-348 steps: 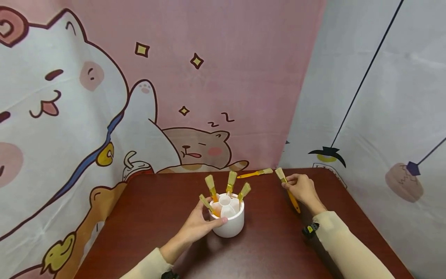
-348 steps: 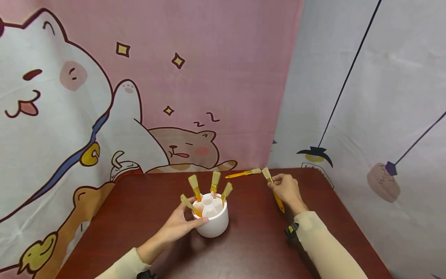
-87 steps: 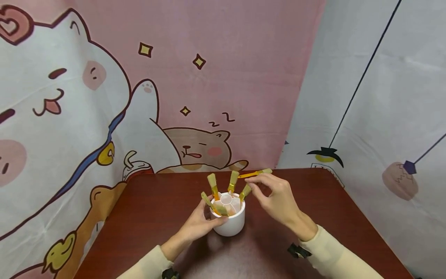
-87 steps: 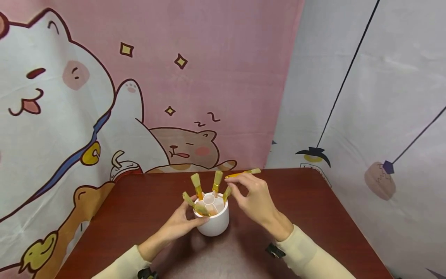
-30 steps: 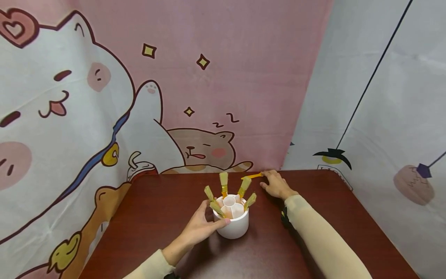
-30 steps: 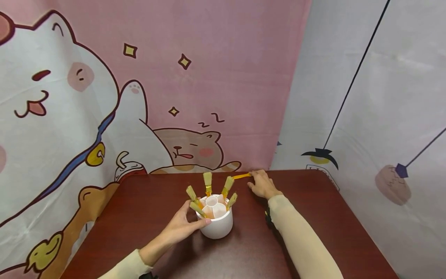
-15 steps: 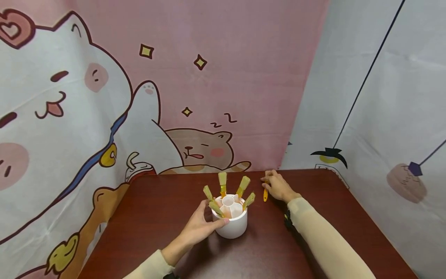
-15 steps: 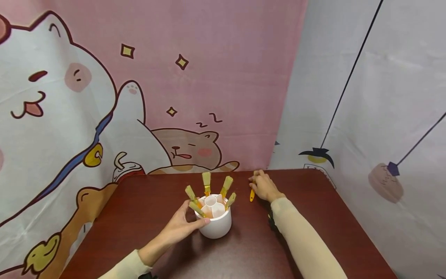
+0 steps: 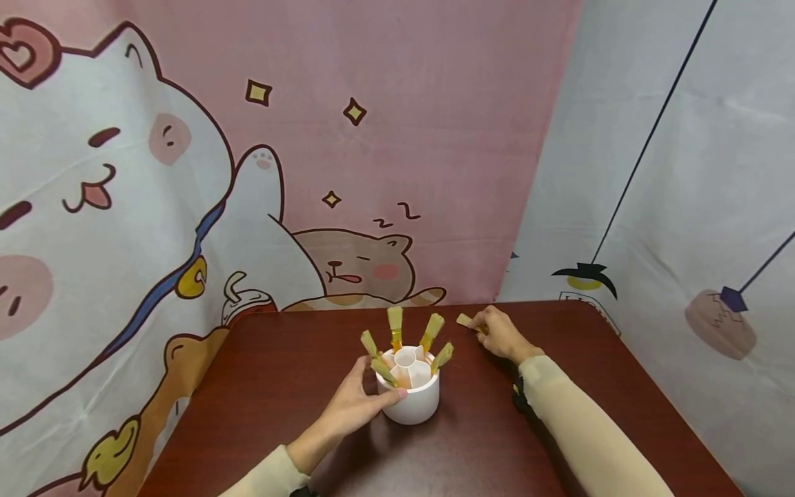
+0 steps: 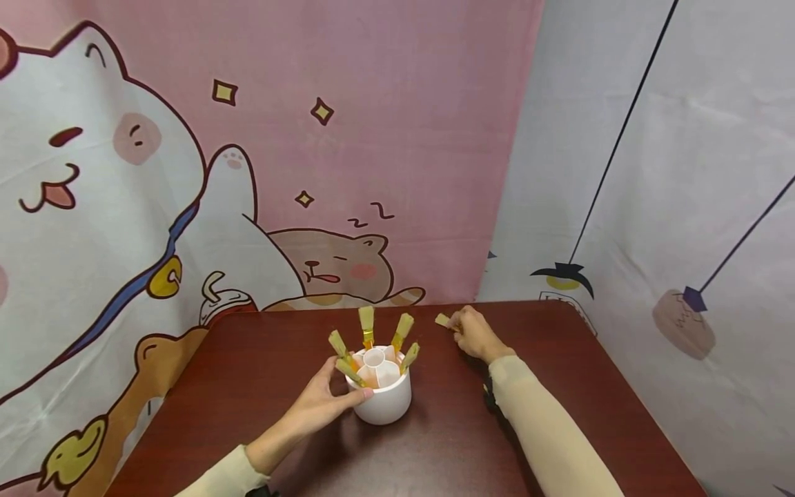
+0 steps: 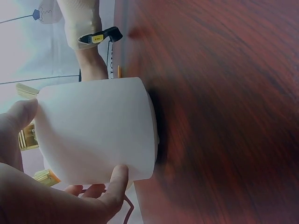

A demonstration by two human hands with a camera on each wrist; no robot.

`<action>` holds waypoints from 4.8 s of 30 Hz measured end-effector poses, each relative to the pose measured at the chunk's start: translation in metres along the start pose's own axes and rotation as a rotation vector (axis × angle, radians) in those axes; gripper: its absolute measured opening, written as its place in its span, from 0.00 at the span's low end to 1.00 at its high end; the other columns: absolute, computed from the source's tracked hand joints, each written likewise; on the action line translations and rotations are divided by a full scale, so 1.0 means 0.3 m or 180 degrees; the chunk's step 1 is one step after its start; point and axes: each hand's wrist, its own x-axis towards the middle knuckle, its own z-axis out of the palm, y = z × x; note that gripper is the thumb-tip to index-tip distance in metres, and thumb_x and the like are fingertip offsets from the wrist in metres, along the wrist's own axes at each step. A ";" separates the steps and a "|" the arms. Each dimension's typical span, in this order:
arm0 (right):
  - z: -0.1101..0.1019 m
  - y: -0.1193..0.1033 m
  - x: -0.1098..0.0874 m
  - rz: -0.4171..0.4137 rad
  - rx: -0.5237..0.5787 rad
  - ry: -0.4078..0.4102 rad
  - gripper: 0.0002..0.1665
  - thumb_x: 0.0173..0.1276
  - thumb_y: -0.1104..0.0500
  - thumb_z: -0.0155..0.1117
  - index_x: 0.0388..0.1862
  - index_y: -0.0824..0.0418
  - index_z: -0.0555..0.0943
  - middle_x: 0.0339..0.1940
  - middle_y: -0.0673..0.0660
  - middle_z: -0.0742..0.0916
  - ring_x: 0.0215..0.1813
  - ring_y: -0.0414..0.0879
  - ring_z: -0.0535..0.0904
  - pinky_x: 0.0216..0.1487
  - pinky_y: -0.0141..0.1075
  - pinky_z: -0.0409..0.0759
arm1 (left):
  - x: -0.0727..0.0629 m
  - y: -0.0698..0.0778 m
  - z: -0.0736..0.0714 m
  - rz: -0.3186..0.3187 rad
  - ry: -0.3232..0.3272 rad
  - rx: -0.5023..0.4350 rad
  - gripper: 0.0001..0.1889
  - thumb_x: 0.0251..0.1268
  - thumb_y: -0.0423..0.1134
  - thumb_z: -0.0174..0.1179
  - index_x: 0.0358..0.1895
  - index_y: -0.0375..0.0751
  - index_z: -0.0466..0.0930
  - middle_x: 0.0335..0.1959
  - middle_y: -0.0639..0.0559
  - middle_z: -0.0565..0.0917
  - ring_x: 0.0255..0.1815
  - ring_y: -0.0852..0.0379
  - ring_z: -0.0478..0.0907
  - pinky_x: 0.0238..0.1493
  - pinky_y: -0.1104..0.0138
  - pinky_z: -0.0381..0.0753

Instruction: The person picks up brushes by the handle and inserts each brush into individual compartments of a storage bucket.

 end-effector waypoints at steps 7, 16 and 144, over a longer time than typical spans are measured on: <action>0.005 -0.011 -0.005 0.0376 -0.0260 0.0199 0.18 0.80 0.61 0.80 0.60 0.73 0.90 0.55 0.72 0.89 0.56 0.65 0.89 0.62 0.60 0.91 | -0.001 0.004 0.000 -0.0003 -0.0031 -0.0034 0.46 0.67 0.51 0.85 0.82 0.41 0.71 0.73 0.40 0.88 0.71 0.45 0.88 0.57 0.63 0.86; -0.006 -0.016 -0.036 0.0499 -0.0345 0.0203 0.12 0.81 0.63 0.78 0.53 0.72 0.91 0.52 0.70 0.91 0.54 0.64 0.89 0.57 0.58 0.92 | -0.005 0.003 0.013 -0.0061 -0.0014 0.0032 0.49 0.67 0.53 0.86 0.84 0.41 0.69 0.76 0.39 0.85 0.73 0.43 0.88 0.61 0.60 0.88; -0.039 -0.660 -0.364 -0.2064 0.0483 0.1451 0.26 0.56 0.74 0.90 0.49 0.59 0.88 0.40 0.52 0.91 0.39 0.43 0.93 0.46 0.23 0.89 | 0.000 -0.003 0.024 0.0042 0.0174 0.0223 0.47 0.65 0.53 0.86 0.81 0.40 0.71 0.76 0.40 0.82 0.71 0.45 0.84 0.65 0.52 0.85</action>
